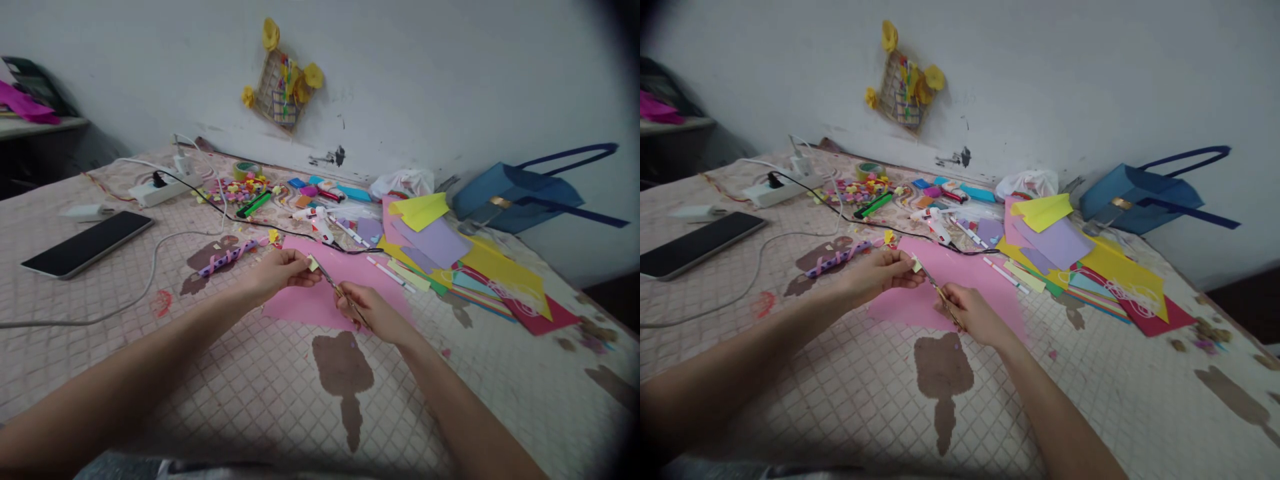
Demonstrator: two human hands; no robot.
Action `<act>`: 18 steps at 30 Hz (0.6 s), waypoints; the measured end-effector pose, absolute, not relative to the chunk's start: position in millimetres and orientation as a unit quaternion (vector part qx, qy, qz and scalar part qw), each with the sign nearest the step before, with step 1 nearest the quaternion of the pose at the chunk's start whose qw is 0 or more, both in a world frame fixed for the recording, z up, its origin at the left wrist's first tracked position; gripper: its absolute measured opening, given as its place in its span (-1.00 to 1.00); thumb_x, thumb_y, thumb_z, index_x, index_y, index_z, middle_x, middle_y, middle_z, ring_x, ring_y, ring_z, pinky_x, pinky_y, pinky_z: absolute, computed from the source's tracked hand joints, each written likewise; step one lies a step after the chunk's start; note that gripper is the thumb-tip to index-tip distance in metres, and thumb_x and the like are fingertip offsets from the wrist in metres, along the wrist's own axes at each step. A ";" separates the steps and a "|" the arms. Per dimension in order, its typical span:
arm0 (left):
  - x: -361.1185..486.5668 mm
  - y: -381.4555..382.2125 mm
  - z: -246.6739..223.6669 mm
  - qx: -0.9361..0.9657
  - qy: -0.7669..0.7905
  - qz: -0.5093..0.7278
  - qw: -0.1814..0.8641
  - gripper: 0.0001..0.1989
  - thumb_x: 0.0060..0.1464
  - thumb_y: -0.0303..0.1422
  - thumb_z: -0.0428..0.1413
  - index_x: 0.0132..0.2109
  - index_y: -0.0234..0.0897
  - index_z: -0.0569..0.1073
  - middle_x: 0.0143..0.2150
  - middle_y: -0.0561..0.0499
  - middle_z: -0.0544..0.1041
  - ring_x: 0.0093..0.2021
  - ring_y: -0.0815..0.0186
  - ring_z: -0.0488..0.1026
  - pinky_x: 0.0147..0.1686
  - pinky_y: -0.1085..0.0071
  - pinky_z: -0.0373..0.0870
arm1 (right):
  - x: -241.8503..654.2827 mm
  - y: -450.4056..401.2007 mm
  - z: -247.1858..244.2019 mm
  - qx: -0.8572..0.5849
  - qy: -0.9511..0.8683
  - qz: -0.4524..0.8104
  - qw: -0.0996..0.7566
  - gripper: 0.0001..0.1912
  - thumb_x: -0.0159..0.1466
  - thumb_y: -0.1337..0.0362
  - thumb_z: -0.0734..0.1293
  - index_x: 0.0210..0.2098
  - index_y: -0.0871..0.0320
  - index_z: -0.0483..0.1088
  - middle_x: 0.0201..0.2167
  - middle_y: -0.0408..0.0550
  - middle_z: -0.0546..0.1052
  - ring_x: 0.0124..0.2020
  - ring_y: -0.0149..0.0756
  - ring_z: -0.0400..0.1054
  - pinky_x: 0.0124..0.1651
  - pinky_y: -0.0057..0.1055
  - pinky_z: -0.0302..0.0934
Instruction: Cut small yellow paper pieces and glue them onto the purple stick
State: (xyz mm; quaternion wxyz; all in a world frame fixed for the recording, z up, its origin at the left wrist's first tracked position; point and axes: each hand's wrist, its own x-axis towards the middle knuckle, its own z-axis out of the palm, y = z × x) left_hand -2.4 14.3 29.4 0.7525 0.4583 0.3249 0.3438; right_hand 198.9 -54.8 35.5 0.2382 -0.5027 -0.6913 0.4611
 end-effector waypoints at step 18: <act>1.5 8.5 26.4 0.494 0.352 0.311 0.731 -0.80 -0.01 -0.33 0.17 -0.39 -0.41 0.36 -0.42 -0.10 0.56 -0.41 0.38 0.51 -0.28 0.41 0.43 | 186.2 -49.9 24.2 -0.543 -0.584 0.466 0.383 -0.70 0.09 0.07 0.34 -0.46 0.16 0.22 -0.68 -0.31 0.21 -0.71 -0.54 0.07 -0.67 -0.57 -0.01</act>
